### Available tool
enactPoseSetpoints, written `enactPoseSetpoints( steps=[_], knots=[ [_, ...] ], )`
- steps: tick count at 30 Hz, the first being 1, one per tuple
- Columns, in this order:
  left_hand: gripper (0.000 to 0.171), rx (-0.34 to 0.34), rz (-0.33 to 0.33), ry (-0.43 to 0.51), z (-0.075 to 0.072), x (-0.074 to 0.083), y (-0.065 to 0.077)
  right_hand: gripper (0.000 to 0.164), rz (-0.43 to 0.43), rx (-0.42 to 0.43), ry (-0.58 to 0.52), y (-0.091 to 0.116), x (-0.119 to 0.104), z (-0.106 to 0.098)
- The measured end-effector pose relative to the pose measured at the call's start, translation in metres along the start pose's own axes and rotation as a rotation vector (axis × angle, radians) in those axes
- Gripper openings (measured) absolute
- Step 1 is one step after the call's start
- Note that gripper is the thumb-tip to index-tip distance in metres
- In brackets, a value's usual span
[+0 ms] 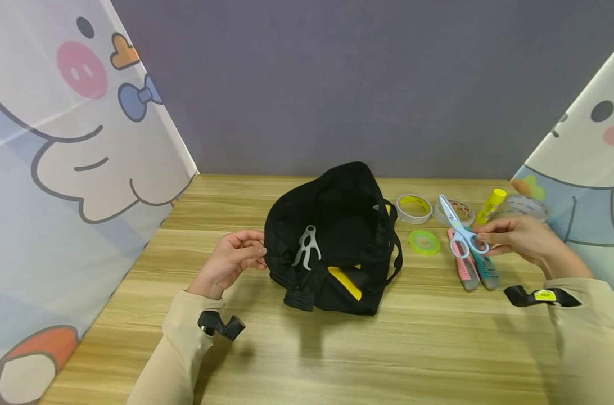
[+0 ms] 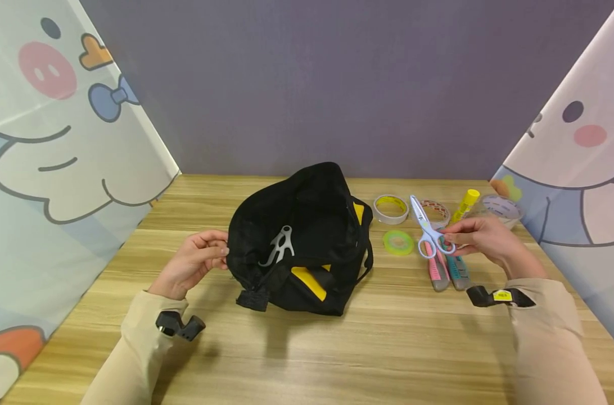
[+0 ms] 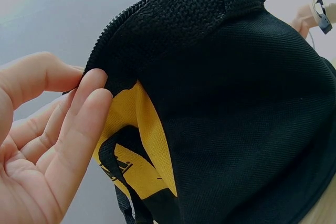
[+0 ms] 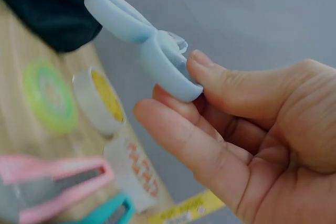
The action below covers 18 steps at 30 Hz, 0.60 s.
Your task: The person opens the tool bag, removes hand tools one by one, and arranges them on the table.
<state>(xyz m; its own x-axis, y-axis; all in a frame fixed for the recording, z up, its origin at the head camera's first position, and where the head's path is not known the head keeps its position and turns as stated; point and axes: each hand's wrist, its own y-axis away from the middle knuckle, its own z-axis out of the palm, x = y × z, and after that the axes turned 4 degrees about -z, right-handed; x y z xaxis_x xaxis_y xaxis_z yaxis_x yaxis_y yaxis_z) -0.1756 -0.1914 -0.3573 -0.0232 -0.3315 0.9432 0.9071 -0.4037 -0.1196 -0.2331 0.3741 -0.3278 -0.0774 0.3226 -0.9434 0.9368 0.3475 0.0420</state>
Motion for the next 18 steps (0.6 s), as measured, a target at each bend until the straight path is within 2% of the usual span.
enactPoseSetpoints(
  steps=[4,9,15,18],
  knots=[
    [0.037,-0.013,0.005,0.003,-0.001,-0.001,-0.001,0.025,0.027,0.001,-0.058,0.007,0.015,-0.009],
    [0.038,-0.015,0.006,0.005,0.000,0.000,-0.002,0.031,0.024,-0.004,-0.157,0.016,0.030,-0.020],
    [0.036,-0.011,0.007,0.002,0.001,0.000,-0.003,0.030,-0.029,-0.081,-0.301,0.029,0.048,-0.036],
    [0.035,-0.010,0.007,0.000,0.001,-0.001,-0.003,0.034,-0.020,-0.095,-0.329,0.035,0.057,-0.044]
  ],
)
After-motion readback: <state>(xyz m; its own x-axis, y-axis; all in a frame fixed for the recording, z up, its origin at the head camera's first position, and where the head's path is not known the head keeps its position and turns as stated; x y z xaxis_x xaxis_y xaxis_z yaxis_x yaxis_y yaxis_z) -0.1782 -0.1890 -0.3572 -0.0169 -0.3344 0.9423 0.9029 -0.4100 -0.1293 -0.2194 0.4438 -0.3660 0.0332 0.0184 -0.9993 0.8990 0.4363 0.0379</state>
